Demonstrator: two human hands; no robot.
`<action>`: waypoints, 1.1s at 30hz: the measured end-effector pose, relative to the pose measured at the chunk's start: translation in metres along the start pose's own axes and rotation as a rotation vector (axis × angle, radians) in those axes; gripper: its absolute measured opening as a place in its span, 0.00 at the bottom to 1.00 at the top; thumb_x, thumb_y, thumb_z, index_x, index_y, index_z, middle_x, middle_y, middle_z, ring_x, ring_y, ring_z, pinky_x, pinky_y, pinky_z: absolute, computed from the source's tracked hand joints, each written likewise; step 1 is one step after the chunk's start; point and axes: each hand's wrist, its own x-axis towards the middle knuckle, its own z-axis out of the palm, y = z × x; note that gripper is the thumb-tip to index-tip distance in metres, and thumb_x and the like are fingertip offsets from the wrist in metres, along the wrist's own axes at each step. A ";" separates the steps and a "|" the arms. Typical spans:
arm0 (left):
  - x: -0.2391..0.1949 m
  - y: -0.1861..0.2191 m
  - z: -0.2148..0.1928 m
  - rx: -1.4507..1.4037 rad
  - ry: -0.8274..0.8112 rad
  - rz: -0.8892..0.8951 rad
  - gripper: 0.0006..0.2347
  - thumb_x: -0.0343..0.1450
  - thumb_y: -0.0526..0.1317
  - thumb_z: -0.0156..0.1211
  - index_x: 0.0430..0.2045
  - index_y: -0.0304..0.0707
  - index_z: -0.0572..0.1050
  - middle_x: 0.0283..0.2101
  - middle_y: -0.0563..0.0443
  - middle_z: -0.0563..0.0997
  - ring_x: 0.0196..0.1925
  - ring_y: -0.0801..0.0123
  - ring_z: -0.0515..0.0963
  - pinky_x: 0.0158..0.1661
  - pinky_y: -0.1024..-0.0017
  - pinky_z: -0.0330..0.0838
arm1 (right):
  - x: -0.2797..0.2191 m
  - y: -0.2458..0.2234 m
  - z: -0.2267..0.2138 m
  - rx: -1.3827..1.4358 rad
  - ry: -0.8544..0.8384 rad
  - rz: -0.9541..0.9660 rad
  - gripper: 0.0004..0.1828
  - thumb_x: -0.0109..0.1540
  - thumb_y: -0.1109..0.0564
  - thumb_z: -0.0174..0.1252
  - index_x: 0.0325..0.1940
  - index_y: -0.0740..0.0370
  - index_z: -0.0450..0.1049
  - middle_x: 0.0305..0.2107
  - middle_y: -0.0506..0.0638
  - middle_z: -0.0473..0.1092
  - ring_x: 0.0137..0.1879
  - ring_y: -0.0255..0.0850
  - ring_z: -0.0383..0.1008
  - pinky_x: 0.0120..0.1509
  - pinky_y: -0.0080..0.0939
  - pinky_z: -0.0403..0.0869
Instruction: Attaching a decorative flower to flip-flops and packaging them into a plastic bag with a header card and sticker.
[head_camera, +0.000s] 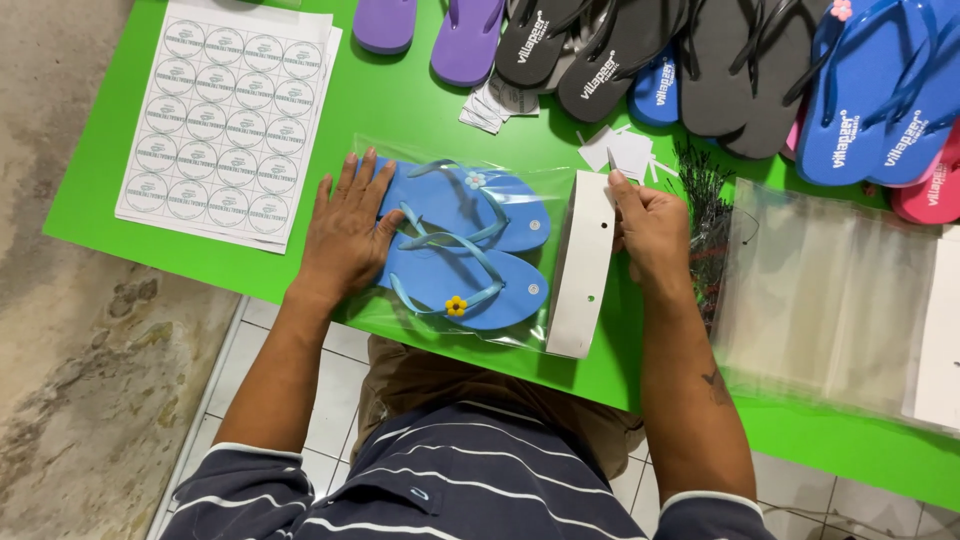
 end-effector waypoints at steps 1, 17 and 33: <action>0.000 0.001 0.000 -0.002 -0.002 -0.001 0.28 0.80 0.60 0.33 0.73 0.47 0.58 0.76 0.43 0.58 0.77 0.49 0.54 0.70 0.42 0.48 | 0.000 -0.002 0.002 -0.002 0.000 0.002 0.18 0.69 0.48 0.63 0.36 0.68 0.78 0.16 0.49 0.68 0.15 0.31 0.67 0.16 0.30 0.70; 0.006 0.032 -0.006 0.038 -0.131 -0.119 0.28 0.81 0.57 0.32 0.76 0.46 0.50 0.79 0.40 0.47 0.80 0.50 0.43 0.72 0.39 0.36 | -0.066 -0.014 -0.028 -0.059 -0.121 -0.107 0.25 0.73 0.39 0.50 0.43 0.64 0.75 0.27 0.53 0.72 0.28 0.32 0.70 0.29 0.25 0.68; 0.006 0.032 -0.006 0.027 -0.172 -0.150 0.29 0.80 0.60 0.28 0.76 0.51 0.47 0.79 0.42 0.45 0.80 0.51 0.42 0.72 0.39 0.32 | -0.164 0.002 -0.040 -0.421 -0.222 -0.233 0.15 0.55 0.55 0.75 0.23 0.63 0.77 0.24 0.50 0.67 0.34 0.39 0.66 0.42 0.39 0.67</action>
